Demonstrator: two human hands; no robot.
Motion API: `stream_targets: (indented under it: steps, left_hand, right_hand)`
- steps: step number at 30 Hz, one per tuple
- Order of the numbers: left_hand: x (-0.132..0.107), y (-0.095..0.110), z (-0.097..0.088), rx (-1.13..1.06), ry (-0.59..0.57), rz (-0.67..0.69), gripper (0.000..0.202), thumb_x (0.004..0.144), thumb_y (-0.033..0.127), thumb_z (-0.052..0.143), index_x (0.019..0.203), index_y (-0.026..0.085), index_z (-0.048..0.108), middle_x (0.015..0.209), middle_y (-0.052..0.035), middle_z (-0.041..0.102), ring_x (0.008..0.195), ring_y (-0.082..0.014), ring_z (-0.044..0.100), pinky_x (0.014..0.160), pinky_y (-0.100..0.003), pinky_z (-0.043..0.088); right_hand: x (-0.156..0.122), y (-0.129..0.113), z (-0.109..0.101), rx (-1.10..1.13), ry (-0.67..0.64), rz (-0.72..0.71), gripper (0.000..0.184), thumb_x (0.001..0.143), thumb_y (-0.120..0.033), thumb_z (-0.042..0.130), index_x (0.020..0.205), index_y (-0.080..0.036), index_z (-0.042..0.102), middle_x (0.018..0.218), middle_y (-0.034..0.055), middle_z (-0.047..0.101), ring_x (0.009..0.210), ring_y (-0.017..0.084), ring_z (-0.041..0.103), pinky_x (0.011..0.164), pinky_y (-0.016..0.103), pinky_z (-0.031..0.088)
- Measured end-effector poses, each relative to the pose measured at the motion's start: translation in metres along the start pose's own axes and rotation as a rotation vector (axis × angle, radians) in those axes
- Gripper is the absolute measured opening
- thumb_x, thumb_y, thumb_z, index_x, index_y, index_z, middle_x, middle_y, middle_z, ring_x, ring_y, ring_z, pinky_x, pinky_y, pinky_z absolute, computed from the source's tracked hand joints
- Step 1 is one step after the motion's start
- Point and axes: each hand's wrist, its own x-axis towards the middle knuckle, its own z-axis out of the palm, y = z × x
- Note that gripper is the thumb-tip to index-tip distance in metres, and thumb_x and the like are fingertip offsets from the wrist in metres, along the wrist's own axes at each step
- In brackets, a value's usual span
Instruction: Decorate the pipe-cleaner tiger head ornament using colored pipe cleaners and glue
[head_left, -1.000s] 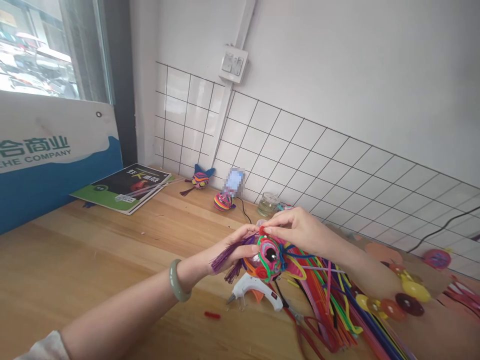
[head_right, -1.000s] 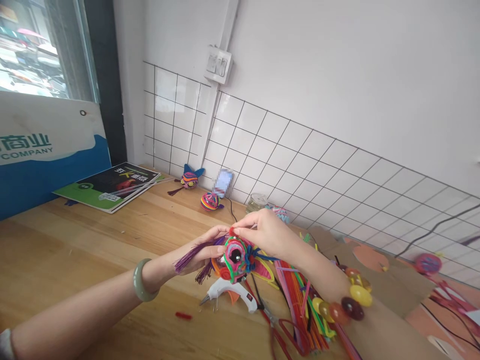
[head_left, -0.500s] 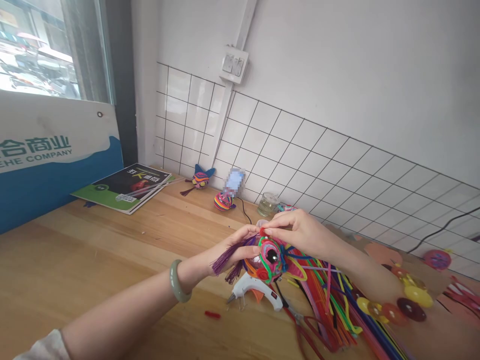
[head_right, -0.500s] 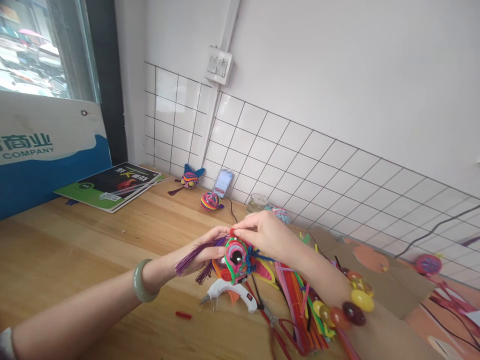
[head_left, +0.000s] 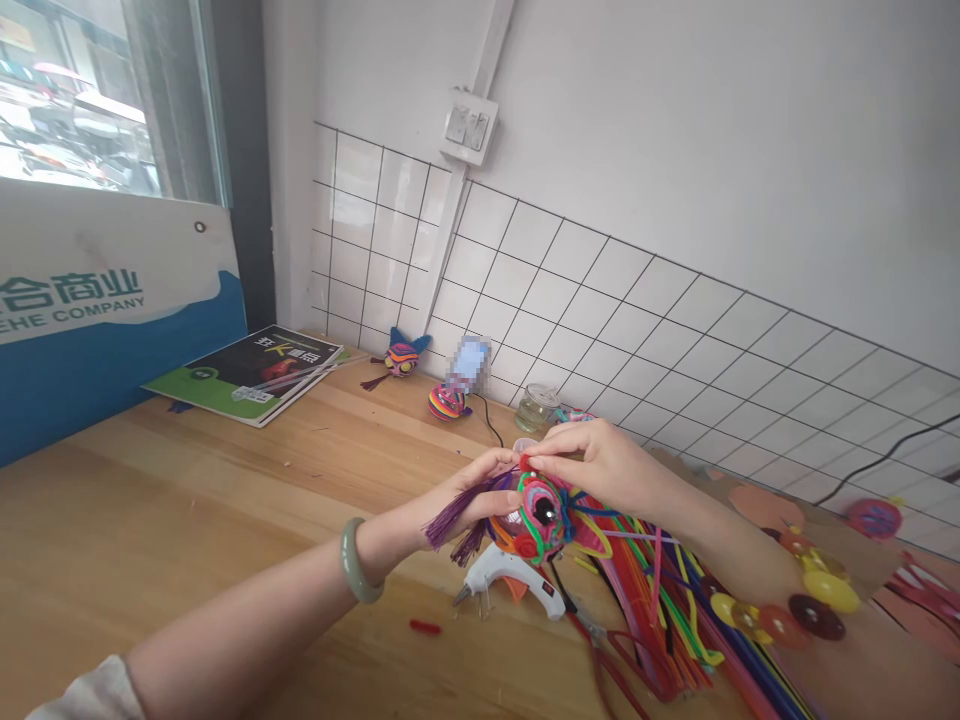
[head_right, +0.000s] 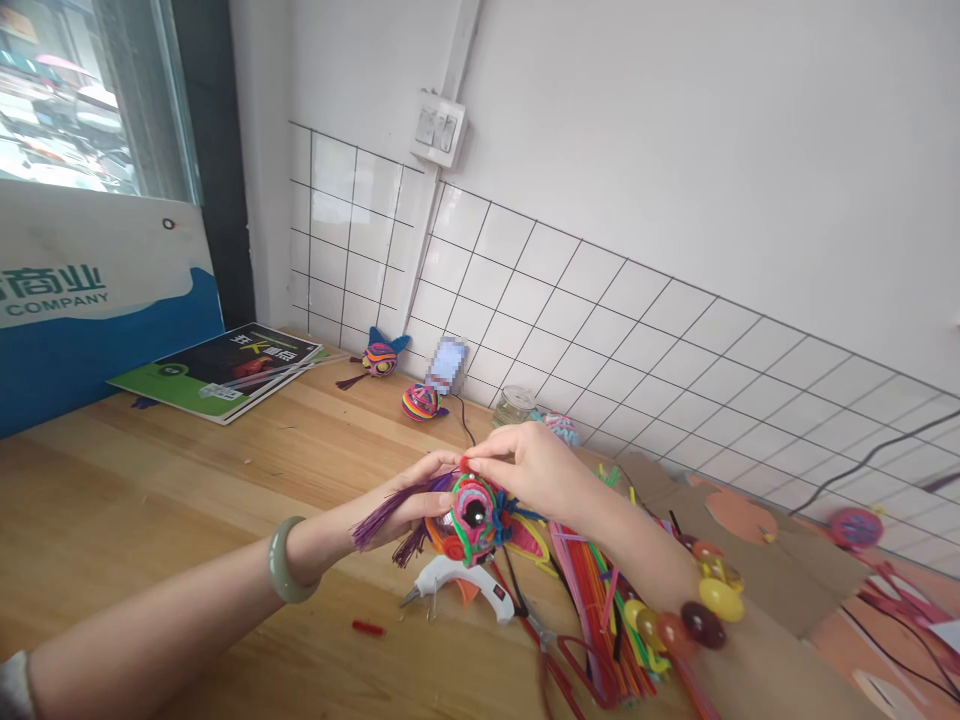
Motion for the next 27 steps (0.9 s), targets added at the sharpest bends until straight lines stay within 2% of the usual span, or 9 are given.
stream_targets:
  steps: [8, 15, 24, 27]
  left_hand:
    - [0.0018, -0.0065, -0.004, -0.024, -0.009, 0.015, 0.03, 0.081, 0.032, 0.069, 0.106, 0.018, 0.058, 0.101, -0.0048, 0.059, 0.098, -0.0173, 0.056, 0.089, -0.03, 0.045]
    - [0.0006, -0.0005, -0.0008, -0.006, 0.008, 0.005, 0.024, 0.082, 0.032, 0.068, 0.101, 0.019, 0.058, 0.098, -0.0043, 0.06, 0.103, -0.0193, 0.057, 0.092, -0.031, 0.045]
    - [0.0002, -0.0023, 0.0002, -0.035, 0.009, -0.008, 0.02, 0.084, 0.03, 0.064, 0.098, 0.018, 0.057, 0.086, -0.0009, 0.057, 0.086, -0.0145, 0.059, 0.081, -0.026, 0.047]
    - [0.0009, -0.0051, -0.0012, -0.048, 0.014, -0.014, 0.021, 0.083, 0.03, 0.066, 0.097, 0.018, 0.057, 0.09, -0.001, 0.056, 0.085, -0.013, 0.056, 0.08, -0.024, 0.046]
  right_hand:
    - [-0.0001, -0.0002, 0.0007, -0.01, -0.005, -0.015, 0.023, 0.087, -0.027, 0.057, 0.09, -0.02, 0.079, 0.088, 0.0062, 0.073, 0.082, 0.02, 0.066, 0.073, 0.032, 0.048]
    - [-0.0007, -0.0005, 0.0001, -0.023, 0.005, -0.015, 0.024, 0.087, -0.029, 0.056, 0.088, -0.019, 0.079, 0.088, 0.0067, 0.073, 0.082, 0.021, 0.066, 0.074, 0.032, 0.049]
    - [0.0004, -0.0009, 0.0003, -0.048, -0.011, -0.026, 0.025, 0.088, -0.028, 0.055, 0.091, -0.021, 0.078, 0.086, 0.0058, 0.072, 0.08, 0.019, 0.065, 0.07, 0.03, 0.047]
    - [-0.0001, -0.0032, -0.0023, -0.072, -0.031, -0.04, 0.026, 0.088, -0.029, 0.054, 0.085, -0.02, 0.078, 0.086, 0.0054, 0.072, 0.079, 0.019, 0.064, 0.071, 0.029, 0.046]
